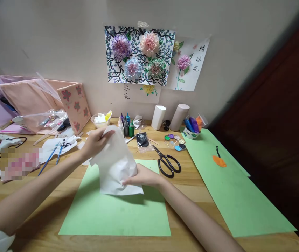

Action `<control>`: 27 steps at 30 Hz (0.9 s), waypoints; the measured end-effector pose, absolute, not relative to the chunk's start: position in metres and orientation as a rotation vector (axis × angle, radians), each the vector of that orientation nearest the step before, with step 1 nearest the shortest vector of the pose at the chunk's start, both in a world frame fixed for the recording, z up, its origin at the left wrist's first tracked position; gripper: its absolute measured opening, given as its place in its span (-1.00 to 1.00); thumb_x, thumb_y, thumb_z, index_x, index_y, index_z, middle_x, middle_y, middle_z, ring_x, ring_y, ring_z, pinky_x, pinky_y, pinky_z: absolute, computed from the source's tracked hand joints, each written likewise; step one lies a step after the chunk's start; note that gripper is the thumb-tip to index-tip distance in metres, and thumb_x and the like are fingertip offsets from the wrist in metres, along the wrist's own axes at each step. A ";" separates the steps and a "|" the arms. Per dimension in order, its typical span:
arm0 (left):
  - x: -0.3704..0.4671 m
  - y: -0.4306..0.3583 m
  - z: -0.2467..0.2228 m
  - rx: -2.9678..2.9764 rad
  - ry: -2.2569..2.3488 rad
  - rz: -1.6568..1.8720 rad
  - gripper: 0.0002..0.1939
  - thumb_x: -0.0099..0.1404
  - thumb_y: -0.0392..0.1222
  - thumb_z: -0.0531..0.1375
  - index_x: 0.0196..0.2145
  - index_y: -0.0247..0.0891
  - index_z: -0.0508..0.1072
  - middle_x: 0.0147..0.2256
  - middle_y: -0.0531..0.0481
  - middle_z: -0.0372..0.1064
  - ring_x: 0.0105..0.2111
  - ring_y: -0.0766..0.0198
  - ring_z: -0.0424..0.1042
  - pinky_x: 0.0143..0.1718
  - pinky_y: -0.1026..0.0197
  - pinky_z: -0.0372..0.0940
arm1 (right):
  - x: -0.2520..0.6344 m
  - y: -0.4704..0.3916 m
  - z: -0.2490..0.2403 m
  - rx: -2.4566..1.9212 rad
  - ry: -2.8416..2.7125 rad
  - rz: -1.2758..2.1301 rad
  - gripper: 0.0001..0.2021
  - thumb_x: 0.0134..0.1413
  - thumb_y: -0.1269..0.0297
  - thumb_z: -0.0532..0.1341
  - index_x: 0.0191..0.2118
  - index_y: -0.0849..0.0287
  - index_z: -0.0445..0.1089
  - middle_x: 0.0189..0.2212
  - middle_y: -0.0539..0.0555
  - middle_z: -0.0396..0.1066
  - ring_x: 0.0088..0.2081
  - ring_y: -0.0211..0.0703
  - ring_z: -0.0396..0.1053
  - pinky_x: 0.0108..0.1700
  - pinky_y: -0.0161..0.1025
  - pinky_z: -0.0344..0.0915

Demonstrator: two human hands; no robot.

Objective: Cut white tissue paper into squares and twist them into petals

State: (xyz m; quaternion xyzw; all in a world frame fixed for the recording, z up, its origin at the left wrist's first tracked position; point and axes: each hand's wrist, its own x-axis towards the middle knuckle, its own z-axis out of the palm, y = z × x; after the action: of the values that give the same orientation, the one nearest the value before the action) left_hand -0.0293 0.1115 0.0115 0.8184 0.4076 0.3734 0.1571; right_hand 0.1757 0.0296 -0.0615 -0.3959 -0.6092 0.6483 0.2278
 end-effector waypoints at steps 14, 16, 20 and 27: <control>-0.015 0.142 -0.021 2.398 1.047 0.865 -0.61 0.30 -0.01 -0.04 -0.59 -0.29 0.16 -0.63 0.14 0.01 -0.60 0.43 -0.01 -0.54 0.35 -0.07 | 0.234 -0.002 -0.056 -1.209 -1.517 1.961 -0.59 -0.16 0.03 0.33 -0.24 0.25 0.44 -0.30 0.07 0.45 -0.17 -0.08 0.37 -0.12 -0.20 0.31; -0.008 0.141 -0.023 2.388 1.036 0.877 -0.61 0.30 -0.01 -0.03 -0.59 -0.29 0.18 -0.63 0.15 0.01 -0.59 0.43 0.00 -0.54 0.35 -0.06 | 0.244 -0.004 -0.060 -1.234 -1.488 1.956 -0.58 -0.18 0.02 0.33 -0.26 0.26 0.45 -0.34 0.07 0.45 -0.18 -0.07 0.37 -0.10 -0.19 0.30; 0.008 0.138 -0.022 2.327 1.061 0.931 -0.60 0.30 0.01 -0.03 -0.58 -0.29 0.20 -0.62 0.14 0.01 -0.58 0.43 0.01 -0.54 0.36 -0.05 | 0.260 0.004 -0.062 -1.221 -1.487 1.963 -0.57 -0.19 0.05 0.35 -0.22 0.26 0.45 -0.31 0.07 0.46 -0.20 -0.11 0.38 -0.12 -0.21 0.30; 0.000 0.156 -0.020 2.140 1.271 1.094 -0.60 0.24 0.01 0.02 -0.65 -0.26 0.14 -0.66 0.12 0.04 -0.60 0.38 0.02 -0.55 0.32 -0.04 | 0.303 0.007 -0.058 -1.169 -1.595 2.105 -0.49 -0.28 -0.01 0.36 -0.23 0.30 0.41 -0.48 0.03 0.44 -0.43 -0.20 0.40 -0.38 -0.32 0.32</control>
State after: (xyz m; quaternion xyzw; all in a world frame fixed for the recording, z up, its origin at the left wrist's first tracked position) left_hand -0.0001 0.1559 -0.0204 0.7695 0.4572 0.3934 0.2099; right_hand 0.3027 0.0066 -0.0583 -0.4016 -0.5477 0.7230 0.1266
